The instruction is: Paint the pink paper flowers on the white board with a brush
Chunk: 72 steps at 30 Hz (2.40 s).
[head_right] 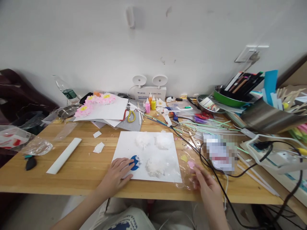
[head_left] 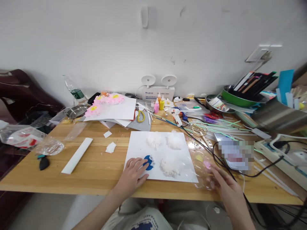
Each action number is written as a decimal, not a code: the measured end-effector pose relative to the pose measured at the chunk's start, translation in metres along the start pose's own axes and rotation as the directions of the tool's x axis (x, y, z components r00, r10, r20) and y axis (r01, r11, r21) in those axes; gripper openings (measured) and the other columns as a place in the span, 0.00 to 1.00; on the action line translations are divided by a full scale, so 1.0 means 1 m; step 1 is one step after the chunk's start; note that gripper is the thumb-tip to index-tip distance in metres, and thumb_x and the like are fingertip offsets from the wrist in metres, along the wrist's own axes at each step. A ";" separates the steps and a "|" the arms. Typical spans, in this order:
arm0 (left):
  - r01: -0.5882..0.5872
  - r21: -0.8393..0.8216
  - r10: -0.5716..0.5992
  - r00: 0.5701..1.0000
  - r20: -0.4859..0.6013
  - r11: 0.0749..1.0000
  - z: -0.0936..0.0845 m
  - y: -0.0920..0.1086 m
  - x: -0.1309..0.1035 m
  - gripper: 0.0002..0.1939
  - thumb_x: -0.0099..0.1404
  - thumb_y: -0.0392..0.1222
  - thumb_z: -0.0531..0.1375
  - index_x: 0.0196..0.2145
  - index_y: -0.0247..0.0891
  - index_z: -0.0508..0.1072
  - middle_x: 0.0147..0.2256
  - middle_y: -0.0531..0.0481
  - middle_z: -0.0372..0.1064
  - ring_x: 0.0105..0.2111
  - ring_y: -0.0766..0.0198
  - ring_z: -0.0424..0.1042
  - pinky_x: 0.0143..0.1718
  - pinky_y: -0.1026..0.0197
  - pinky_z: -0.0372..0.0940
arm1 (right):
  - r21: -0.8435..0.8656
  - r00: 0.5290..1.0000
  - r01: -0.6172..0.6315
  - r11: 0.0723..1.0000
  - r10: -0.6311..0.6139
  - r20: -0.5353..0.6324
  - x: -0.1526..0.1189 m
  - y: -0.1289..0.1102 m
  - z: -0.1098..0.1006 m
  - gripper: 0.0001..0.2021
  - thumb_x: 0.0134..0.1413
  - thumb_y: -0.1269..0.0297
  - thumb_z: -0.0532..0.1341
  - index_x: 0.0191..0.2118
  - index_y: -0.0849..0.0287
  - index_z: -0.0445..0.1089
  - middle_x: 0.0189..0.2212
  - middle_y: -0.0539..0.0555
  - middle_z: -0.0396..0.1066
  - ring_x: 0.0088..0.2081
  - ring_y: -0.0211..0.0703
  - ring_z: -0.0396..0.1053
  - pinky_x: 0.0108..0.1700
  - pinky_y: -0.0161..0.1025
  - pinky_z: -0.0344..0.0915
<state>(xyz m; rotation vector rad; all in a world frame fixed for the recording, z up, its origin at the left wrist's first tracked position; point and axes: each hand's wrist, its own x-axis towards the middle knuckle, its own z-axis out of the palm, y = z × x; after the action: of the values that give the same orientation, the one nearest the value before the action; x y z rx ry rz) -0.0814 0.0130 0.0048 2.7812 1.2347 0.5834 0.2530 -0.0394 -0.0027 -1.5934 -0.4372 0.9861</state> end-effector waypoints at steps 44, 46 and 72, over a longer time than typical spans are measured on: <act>0.124 0.028 -0.127 0.982 0.143 0.992 -0.009 -0.001 -0.003 0.21 0.62 0.40 0.52 0.54 0.46 0.64 0.48 0.46 0.62 0.53 0.54 0.54 0.55 0.44 0.44 | -0.621 0.831 0.383 0.684 -0.548 -0.091 0.017 0.022 0.010 0.24 0.50 0.50 0.54 0.44 0.64 0.71 0.33 0.57 0.71 0.28 0.41 0.62 0.35 0.40 0.60; 0.149 -0.013 -0.145 0.975 0.167 0.989 -0.012 -0.003 0.001 0.21 0.61 0.40 0.53 0.53 0.47 0.65 0.48 0.46 0.61 0.53 0.54 0.54 0.54 0.44 0.45 | -0.625 0.838 0.372 0.687 -0.538 -0.092 0.016 0.021 0.010 0.24 0.50 0.49 0.54 0.44 0.64 0.71 0.33 0.57 0.70 0.27 0.40 0.61 0.35 0.40 0.60; 0.636 -0.160 -0.605 0.769 0.206 0.755 0.004 -0.003 0.043 0.13 0.50 0.44 0.62 0.36 0.45 0.68 0.44 0.52 0.63 0.46 0.56 0.59 0.47 0.49 0.49 | -0.627 0.850 0.372 0.684 -0.522 -0.065 0.016 0.022 0.011 0.23 0.50 0.51 0.54 0.43 0.65 0.71 0.31 0.58 0.71 0.28 0.42 0.64 0.36 0.40 0.61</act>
<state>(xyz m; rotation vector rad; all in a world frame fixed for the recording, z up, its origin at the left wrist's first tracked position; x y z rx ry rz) -0.0556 0.0463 0.0146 1.9926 1.8007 0.4154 0.2490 -0.0270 -0.0284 -1.9960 -0.9942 0.2540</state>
